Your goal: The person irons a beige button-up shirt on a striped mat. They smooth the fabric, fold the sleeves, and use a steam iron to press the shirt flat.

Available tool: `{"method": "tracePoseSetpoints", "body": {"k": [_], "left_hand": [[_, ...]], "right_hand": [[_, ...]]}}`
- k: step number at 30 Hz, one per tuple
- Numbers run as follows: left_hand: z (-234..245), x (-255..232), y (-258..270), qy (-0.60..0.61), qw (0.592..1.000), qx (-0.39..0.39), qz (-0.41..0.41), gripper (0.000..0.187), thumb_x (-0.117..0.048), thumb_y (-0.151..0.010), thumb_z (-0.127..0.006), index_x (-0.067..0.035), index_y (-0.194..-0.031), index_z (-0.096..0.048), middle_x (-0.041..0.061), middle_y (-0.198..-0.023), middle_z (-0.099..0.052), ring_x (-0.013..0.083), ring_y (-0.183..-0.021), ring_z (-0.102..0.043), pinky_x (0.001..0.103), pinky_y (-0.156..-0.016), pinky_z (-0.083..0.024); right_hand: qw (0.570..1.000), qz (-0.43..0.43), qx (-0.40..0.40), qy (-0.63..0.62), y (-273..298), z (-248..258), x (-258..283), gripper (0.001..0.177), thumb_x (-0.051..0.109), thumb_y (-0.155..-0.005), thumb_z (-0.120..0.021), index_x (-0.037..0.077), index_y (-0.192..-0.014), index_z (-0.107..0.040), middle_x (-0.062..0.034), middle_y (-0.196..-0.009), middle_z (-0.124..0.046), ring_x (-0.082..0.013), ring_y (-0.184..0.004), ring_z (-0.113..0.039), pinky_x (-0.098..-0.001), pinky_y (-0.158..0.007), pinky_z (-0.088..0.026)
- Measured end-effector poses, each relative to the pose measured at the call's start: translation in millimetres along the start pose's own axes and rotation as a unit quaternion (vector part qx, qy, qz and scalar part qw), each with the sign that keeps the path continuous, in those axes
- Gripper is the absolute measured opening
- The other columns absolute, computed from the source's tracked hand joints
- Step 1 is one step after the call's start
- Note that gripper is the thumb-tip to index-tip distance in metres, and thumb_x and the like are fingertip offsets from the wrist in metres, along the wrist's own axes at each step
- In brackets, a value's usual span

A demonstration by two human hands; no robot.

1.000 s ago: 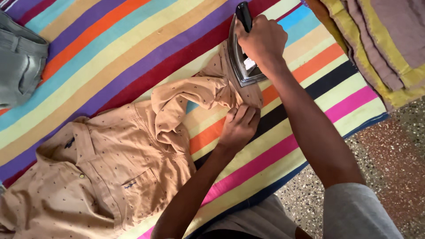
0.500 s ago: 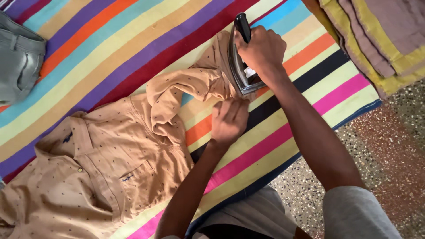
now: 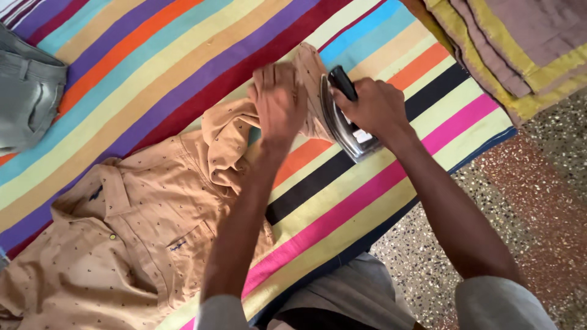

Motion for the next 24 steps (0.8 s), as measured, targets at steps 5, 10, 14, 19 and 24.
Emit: {"method": "tracePoseSetpoints", "body": {"k": [5,10,14,19,24], "left_hand": [[-79,59,-50,-0.012,0.985,0.145,0.095,0.031,-0.033,-0.075,-0.081,-0.008,-0.086,-0.069,0.011,-0.095,-0.069,0.0305,-0.100,-0.061,0.048,-0.092,-0.038],[-132,103,-70,0.038,0.981,0.157,0.105,0.025,-0.030,-0.074,-0.083,-0.012,-0.085,-0.071,0.008,-0.086,-0.073,0.0285,-0.083,-0.069,0.048,-0.089,-0.045],[-143,112,-72,0.139,0.974,0.153,0.097,0.024,-0.024,-0.073,-0.085,-0.012,-0.089,-0.071,0.008,-0.092,-0.073,0.0273,-0.083,-0.072,0.042,-0.076,-0.057],[-134,106,-77,0.150,0.979,0.130,0.038,0.023,-0.021,-0.074,-0.087,-0.011,-0.088,-0.072,0.011,-0.090,-0.073,0.0299,-0.080,-0.072,0.043,-0.073,-0.056],[-133,122,-73,0.182,0.969,0.151,0.071,0.016,-0.017,-0.079,-0.083,-0.009,-0.088,-0.072,0.010,-0.084,-0.072,0.0253,-0.075,-0.073,0.039,-0.073,-0.058]], "right_hand": [[0.997,0.046,0.042,0.046,9,0,-6,0.055,0.060,-0.094,-0.062,0.010,-0.076,-0.073,-0.0119,-0.058,-0.065,-0.0331,-0.062,-0.068,-0.0443,-0.062,-0.053],[0.992,0.093,0.056,0.057,-1,-3,-4,0.049,0.061,-0.091,-0.063,0.015,-0.081,-0.076,-0.0093,-0.059,-0.066,-0.0304,-0.060,-0.068,-0.0426,-0.062,-0.054],[0.991,0.093,0.077,0.062,-15,-5,-3,0.047,0.061,-0.088,-0.065,0.017,-0.082,-0.078,-0.0066,-0.061,-0.068,-0.0292,-0.060,-0.070,-0.0418,-0.061,-0.055],[0.992,0.092,-0.001,0.086,-29,-4,6,0.050,0.063,-0.093,-0.065,0.016,-0.084,-0.079,-0.0095,-0.058,-0.067,-0.0320,-0.061,-0.069,-0.0438,-0.060,-0.054],[0.997,0.049,-0.014,0.066,-47,-7,16,0.059,0.061,-0.099,-0.062,0.010,-0.072,-0.073,-0.0100,-0.051,-0.062,-0.0318,-0.055,-0.068,-0.0445,-0.059,-0.054]]}}
Point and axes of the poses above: each hand's wrist, its own y-axis away from the middle knuckle, its own z-axis out of the back of the hand, x = y × z, the point moved 6 cm from there along -y, towards the middle knuckle
